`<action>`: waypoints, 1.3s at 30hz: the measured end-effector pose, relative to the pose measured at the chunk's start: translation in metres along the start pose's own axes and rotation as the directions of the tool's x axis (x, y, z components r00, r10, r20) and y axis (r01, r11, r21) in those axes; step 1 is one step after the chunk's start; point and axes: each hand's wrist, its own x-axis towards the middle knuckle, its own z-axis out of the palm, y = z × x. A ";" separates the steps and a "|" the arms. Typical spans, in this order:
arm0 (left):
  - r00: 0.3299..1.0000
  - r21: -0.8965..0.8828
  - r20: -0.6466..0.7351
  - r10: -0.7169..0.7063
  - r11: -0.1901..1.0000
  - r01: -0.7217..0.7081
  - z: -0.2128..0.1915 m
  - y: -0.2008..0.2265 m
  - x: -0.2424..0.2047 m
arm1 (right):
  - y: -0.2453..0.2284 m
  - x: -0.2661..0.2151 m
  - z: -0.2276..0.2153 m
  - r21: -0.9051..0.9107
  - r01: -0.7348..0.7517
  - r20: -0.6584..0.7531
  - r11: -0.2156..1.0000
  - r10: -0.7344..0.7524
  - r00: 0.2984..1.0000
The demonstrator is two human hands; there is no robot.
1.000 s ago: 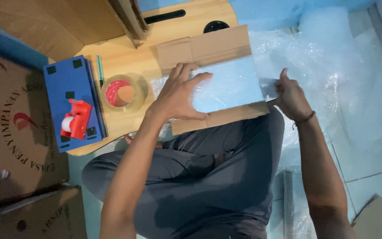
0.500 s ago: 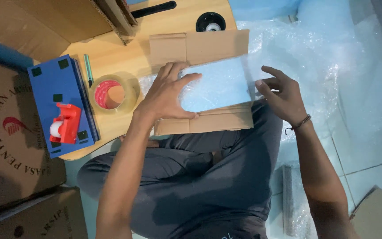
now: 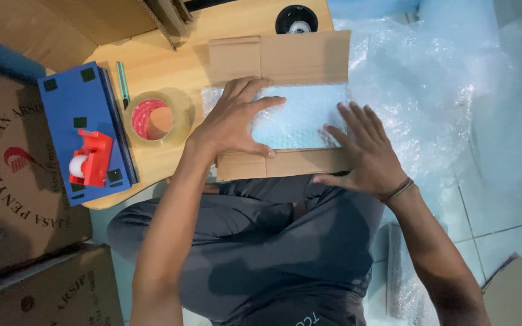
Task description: Wrapping a blue rectangular object in bubble wrap and preparing a cardboard box for shipping using tape.
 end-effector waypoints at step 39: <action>0.549 -0.119 -0.666 -0.505 0.798 0.591 0.017 0.106 -0.127 | -0.124 0.113 0.091 -0.235 0.444 0.451 0.865 -0.308 0.838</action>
